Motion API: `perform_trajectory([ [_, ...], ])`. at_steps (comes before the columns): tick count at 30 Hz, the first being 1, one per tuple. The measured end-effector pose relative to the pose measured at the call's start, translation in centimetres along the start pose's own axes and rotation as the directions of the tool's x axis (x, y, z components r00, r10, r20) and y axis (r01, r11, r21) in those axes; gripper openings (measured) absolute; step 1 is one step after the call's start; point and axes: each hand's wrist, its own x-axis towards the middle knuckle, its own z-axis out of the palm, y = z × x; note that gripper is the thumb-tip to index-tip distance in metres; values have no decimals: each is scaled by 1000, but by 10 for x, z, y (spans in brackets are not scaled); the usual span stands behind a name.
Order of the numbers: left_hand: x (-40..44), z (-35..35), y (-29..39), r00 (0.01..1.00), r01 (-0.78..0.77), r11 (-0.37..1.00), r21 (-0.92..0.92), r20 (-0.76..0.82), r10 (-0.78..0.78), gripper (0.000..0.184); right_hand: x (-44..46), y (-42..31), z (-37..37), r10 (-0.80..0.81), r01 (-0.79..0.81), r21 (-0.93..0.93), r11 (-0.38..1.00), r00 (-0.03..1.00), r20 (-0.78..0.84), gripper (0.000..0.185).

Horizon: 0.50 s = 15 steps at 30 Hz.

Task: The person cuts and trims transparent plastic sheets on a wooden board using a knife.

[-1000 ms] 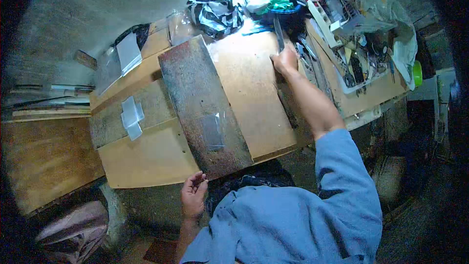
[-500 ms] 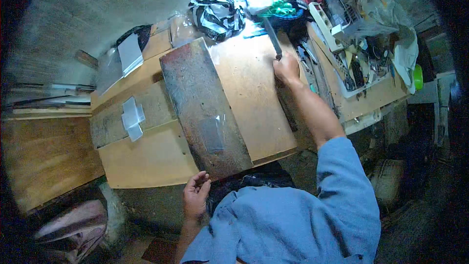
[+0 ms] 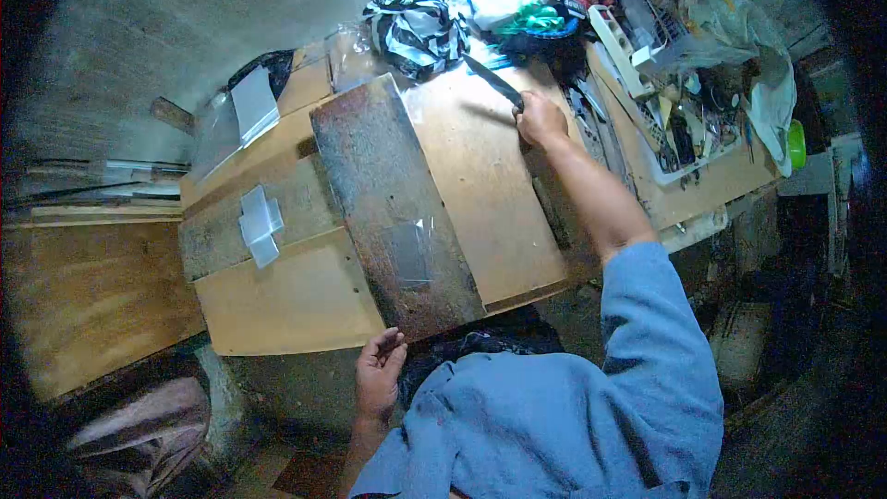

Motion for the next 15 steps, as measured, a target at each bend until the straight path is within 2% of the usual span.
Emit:
perform_trajectory([
  [2, -1, 2, 5, 1000, -7, 1000, 24, 11, 7, 29, 4, -2, -4, 40, -35, -66, 997, 996, 81, 29],
  [6, -3, 5, 9, 999, -44, 999, 5, 9, 44, 30, 9, 1, -4, 73, -71, -42, 997, 997, 36, 37],
  [9, -5, 1, 7, 1000, -15, 998, 57, -4, 16, 30, 10, 11, 1, 23, -24, -38, 999, 1000, -13, 39],
  [11, -2, -5, -4, 999, -45, 999, 8, 31, 44, 30, 8, 13, -7, -32, 36, -52, 998, 997, 70, 41],
  [13, -4, -1, 0, 999, -28, 999, 34, 36, 27, 30, 7, 16, -10, -42, 46, -46, 998, 995, 87, 43],
  [15, -5, 3, 7, 999, -16, 998, 61, 37, 14, 30, 11, 19, -10, -99, 114, -172, 978, 991, 91, 45],
])
